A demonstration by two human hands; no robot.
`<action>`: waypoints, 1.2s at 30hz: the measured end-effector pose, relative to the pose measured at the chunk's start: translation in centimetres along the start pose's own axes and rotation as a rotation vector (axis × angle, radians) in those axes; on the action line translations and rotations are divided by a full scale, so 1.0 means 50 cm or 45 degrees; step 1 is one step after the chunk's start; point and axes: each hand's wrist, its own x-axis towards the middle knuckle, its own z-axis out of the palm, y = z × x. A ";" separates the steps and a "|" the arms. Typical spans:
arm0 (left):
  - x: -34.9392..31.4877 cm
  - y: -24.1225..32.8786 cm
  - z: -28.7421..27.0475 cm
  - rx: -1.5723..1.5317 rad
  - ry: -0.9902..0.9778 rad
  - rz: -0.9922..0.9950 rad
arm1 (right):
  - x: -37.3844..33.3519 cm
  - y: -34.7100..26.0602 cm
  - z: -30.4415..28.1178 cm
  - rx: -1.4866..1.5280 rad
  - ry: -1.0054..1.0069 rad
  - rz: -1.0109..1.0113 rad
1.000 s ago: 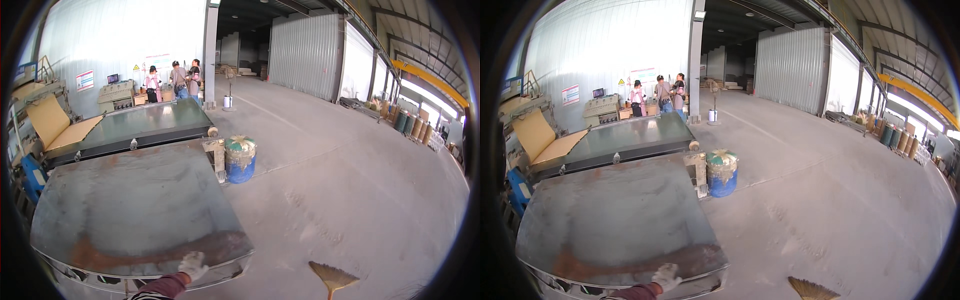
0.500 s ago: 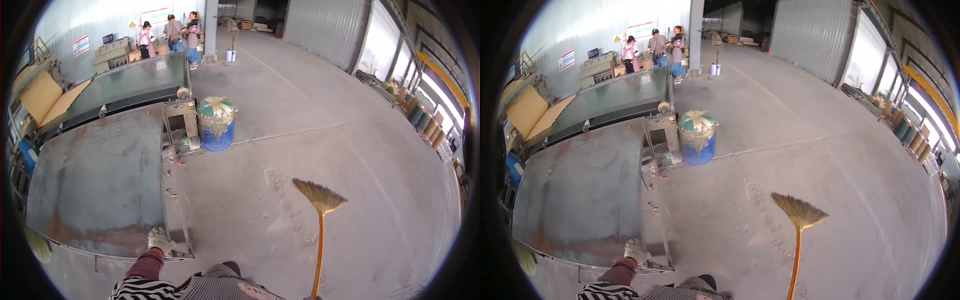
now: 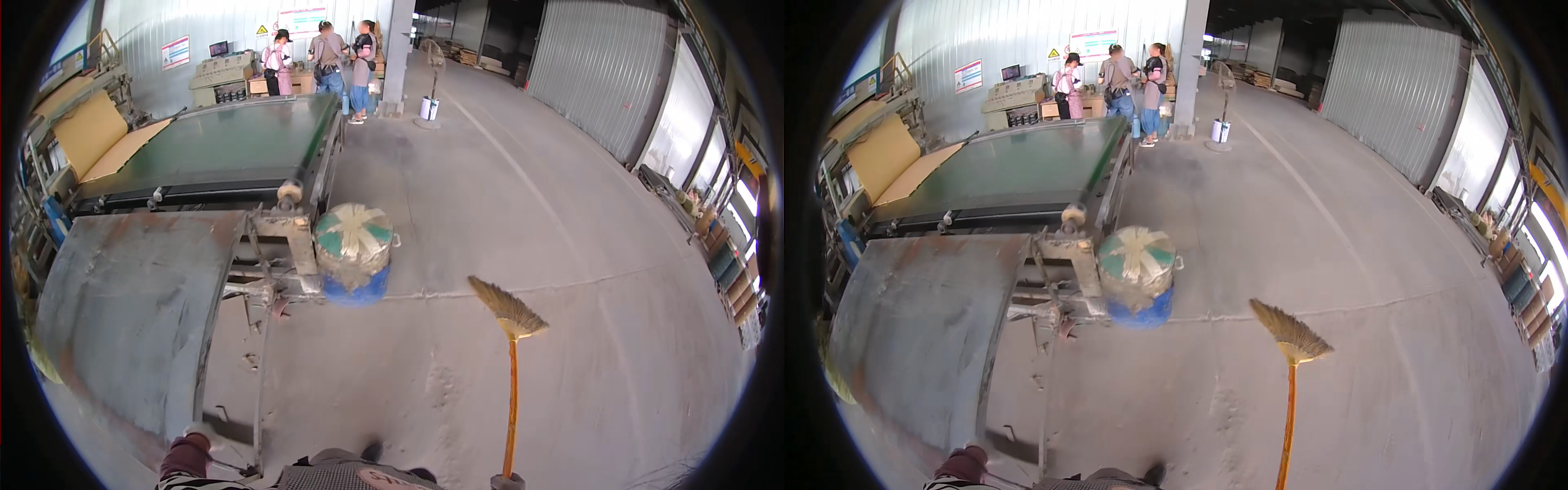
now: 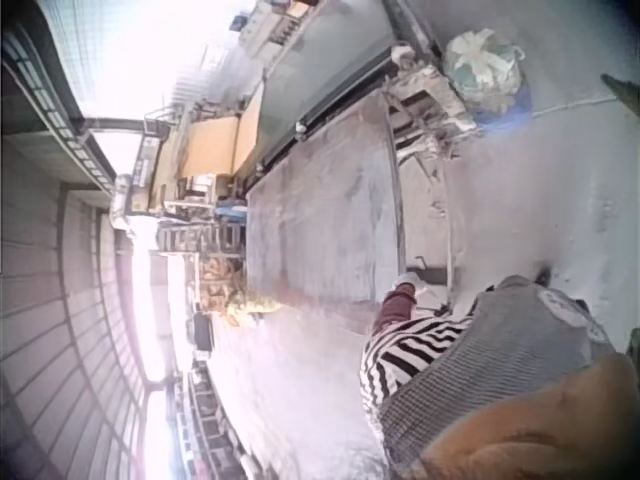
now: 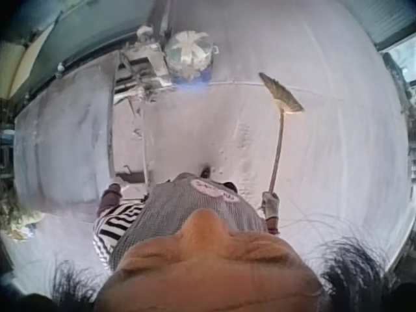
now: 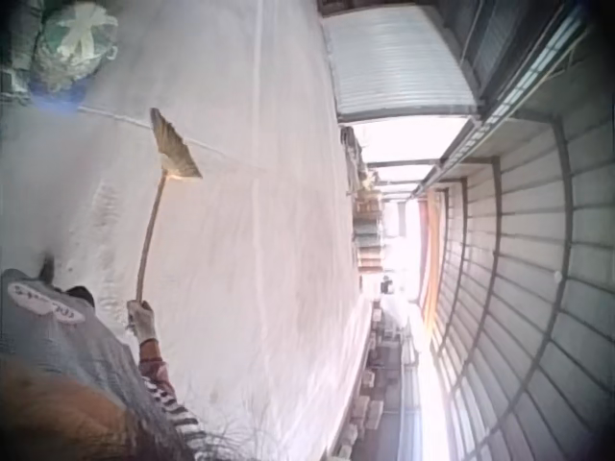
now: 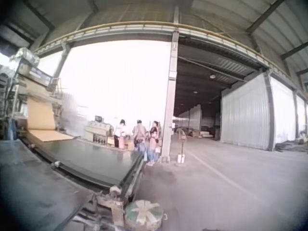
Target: Sweeping dust and debris into a dustpan and emptying it into a bin in a factory setting.
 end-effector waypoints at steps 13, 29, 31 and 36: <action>0.223 0.896 -0.781 -0.757 0.829 0.054 | 0.802 -0.776 0.079 -0.351 -0.174 -0.236; 0.523 1.306 -1.395 -1.679 0.670 -1.043 | 1.499 -1.793 0.755 -1.004 -0.653 -0.484; 0.559 1.348 -1.520 -1.700 0.537 -1.105 | 1.575 -1.886 0.820 -1.138 -0.698 -0.634; 0.699 1.465 -1.668 -1.706 0.195 -1.476 | 1.691 -2.154 1.096 -1.537 -0.859 -0.707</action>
